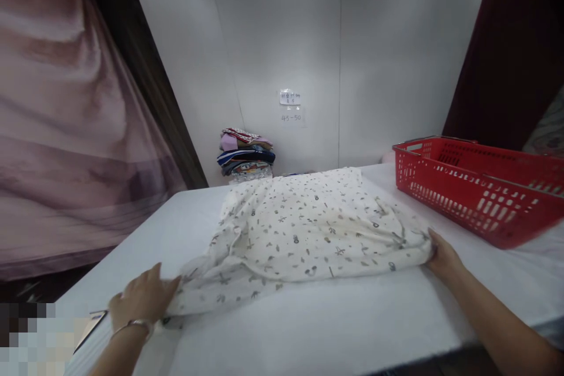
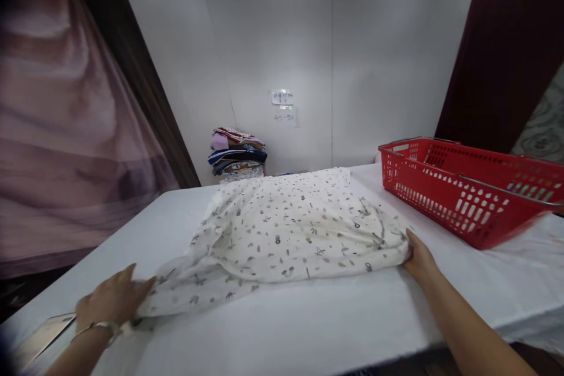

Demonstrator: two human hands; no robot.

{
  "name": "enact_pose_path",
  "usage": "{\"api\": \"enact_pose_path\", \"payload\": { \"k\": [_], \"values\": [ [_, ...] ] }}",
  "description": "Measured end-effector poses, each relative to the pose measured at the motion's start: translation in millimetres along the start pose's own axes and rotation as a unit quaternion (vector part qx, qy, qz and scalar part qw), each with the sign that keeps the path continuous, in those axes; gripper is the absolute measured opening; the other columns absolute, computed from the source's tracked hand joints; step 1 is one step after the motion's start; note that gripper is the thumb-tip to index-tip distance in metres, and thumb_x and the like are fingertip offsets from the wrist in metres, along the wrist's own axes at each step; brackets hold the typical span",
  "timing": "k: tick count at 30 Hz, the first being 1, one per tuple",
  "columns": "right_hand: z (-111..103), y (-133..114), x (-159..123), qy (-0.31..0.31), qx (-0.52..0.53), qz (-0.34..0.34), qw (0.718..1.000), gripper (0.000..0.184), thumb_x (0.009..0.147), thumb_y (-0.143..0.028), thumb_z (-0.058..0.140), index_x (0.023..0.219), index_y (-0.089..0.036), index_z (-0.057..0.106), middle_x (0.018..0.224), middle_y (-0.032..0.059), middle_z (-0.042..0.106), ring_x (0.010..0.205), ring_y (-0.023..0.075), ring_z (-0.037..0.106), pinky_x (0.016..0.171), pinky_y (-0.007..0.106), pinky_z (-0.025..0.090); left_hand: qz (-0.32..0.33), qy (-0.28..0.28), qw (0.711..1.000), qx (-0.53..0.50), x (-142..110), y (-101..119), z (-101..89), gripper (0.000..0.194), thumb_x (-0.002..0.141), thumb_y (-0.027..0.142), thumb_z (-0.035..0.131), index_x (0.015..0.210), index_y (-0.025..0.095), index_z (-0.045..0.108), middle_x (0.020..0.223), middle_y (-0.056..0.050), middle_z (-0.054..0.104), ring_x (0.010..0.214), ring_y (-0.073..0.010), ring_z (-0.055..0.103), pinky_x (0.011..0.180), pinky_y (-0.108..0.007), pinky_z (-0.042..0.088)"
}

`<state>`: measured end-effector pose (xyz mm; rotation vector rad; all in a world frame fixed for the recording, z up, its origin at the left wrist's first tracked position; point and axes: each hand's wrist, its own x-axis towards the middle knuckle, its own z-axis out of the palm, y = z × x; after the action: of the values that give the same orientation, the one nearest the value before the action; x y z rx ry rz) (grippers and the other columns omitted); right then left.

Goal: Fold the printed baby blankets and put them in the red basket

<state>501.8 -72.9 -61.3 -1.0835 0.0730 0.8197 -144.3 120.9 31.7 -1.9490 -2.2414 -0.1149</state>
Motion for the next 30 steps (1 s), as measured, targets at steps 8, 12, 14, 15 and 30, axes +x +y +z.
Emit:
{"api": "enact_pose_path", "payload": {
  "k": [8,12,14,15,30],
  "values": [
    [1,-35,-13,0.04,0.059,-0.105,0.992,0.076,0.074,0.005,0.049,0.138,-0.033,0.037,0.124,0.0026,0.056,0.068,0.0088,0.064,0.064,0.021,0.057,0.445,0.058,0.877,-0.169,-97,117,42.2,0.028,0.091,0.03,0.039,0.095,0.021,0.065,0.097,-0.007,0.068,0.092,-0.0203,0.06,0.085,-0.036,0.046],
    [-14,-48,-19,0.042,0.066,-0.151,0.985,0.059,0.074,0.005,0.046,0.122,-0.029,0.054,0.103,0.0003,0.065,0.067,0.0111,0.064,0.066,0.024,0.058,0.46,0.056,0.867,-0.182,-120,150,60.1,0.028,0.084,0.02,0.05,0.11,0.018,0.061,0.115,-0.011,0.062,0.107,-0.0246,0.055,0.092,-0.044,0.045],
    [-24,-45,-21,0.044,0.05,-0.152,0.986,0.055,0.071,0.005,0.048,0.116,-0.025,0.057,0.093,0.0001,0.066,0.063,0.012,0.063,0.064,0.025,0.058,0.423,0.036,0.887,-0.179,-115,155,64.8,0.035,0.082,0.021,0.053,0.117,0.018,0.058,0.123,-0.012,0.058,0.114,-0.0262,0.052,0.098,-0.049,0.041],
    [-28,-43,-23,0.048,0.038,-0.15,0.987,0.054,0.069,0.005,0.049,0.115,-0.024,0.058,0.09,0.0003,0.066,0.061,0.0123,0.063,0.063,0.025,0.058,0.411,0.022,0.894,-0.175,-111,157,65.7,0.034,0.083,0.023,0.053,0.116,0.019,0.059,0.124,-0.011,0.058,0.115,-0.0261,0.051,0.1,-0.05,0.04],
    [-61,-75,-73,0.045,0.077,-0.272,0.958,0.055,0.05,0.002,0.062,0.099,-0.024,0.063,0.091,0.0009,0.065,0.068,0.0121,0.062,0.056,0.016,0.053,0.355,-0.165,0.871,-0.298,-129,111,21.1,0.033,0.093,0.044,0.023,0.083,0.025,0.048,0.078,0.0,0.064,0.076,-0.0165,0.062,0.074,-0.027,0.043]
  ]
}}
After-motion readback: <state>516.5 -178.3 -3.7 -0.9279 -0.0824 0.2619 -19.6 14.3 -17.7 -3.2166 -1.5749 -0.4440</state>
